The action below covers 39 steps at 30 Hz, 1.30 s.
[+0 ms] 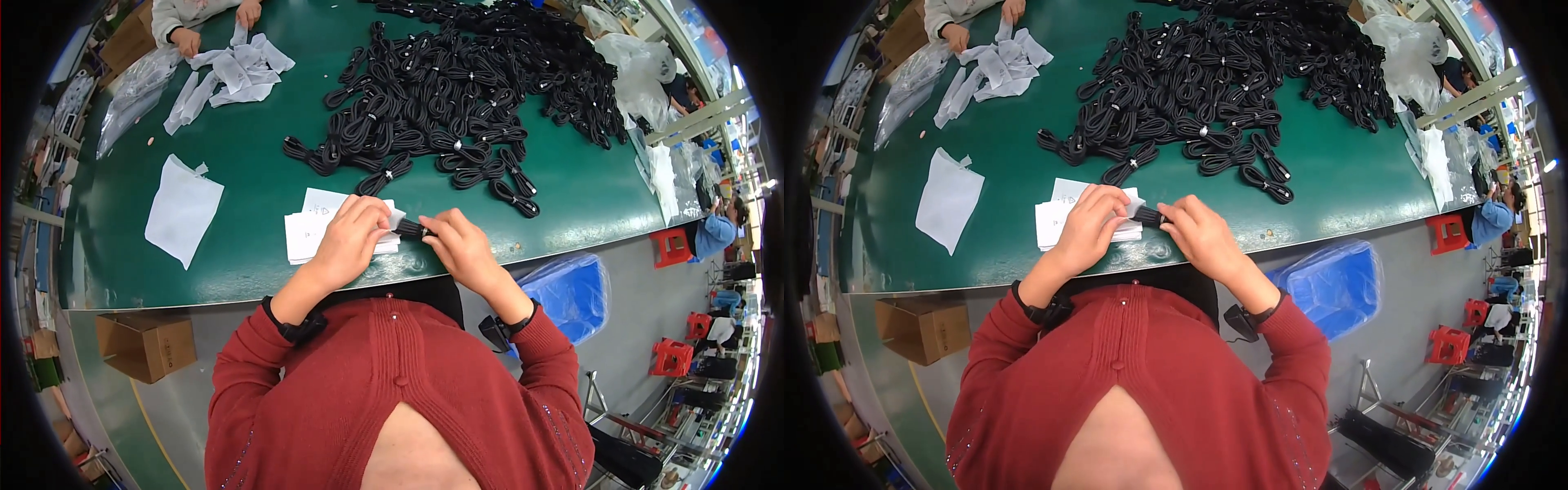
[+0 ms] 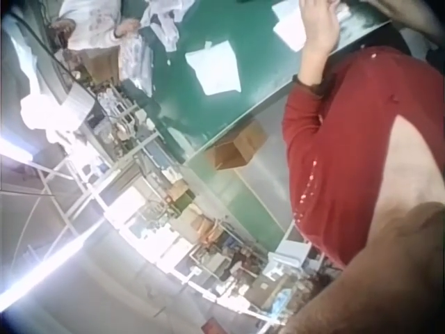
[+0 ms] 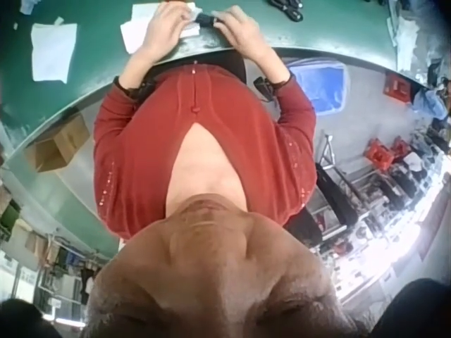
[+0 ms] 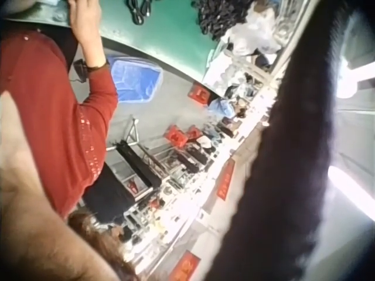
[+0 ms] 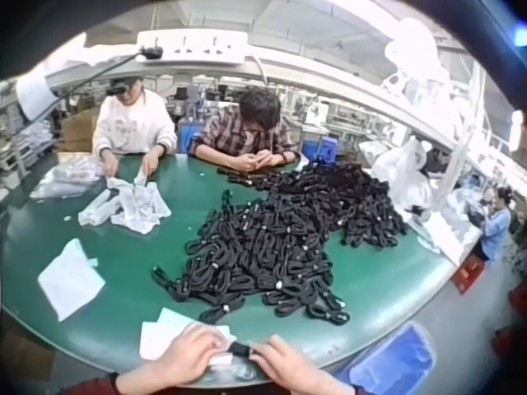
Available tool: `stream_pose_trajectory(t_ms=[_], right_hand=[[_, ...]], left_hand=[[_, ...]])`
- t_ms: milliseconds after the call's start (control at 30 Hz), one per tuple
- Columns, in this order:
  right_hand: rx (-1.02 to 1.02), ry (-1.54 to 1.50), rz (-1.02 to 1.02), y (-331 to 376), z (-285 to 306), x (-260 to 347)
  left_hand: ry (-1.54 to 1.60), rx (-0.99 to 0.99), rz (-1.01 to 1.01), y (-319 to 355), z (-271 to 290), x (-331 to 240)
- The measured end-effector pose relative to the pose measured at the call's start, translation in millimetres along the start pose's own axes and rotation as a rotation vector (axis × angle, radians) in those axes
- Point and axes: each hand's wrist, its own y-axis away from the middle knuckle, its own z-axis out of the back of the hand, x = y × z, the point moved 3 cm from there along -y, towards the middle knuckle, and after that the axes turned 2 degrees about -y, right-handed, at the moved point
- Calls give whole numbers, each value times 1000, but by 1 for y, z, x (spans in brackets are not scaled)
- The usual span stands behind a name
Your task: The person packages black cables by hand, picking up each cable and sliding it into a white plastic sleeve. After inserting the cable, the person folds the sleeve and places the packaged item onto a stack on the green workbench.
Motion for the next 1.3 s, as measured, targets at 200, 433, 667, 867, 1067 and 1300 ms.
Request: stream_pose_trajectory(t_ms=[200,433,667,867,1067,1300], right_hand=[[175,-705,-886,-2,-34,-16],[-227,-324,-159,-44,-17,20],[-279,-348,-16,-87,-19,-11],[-17,356,117,-72,-37,-61],[-118,282,2,-48,-24,-49],[-187,-83,-300,5,-1,-24]], left_hand=[[-110,-24,-137,-8,8,-13],[-57,-137,-12,-16,34,-8],[743,-319,386,-33,95,46],[-234,-762,-9,-53,146,33],[-127,-70,-63,-7,16,6],[-174,-14,54,4,-22,12]])
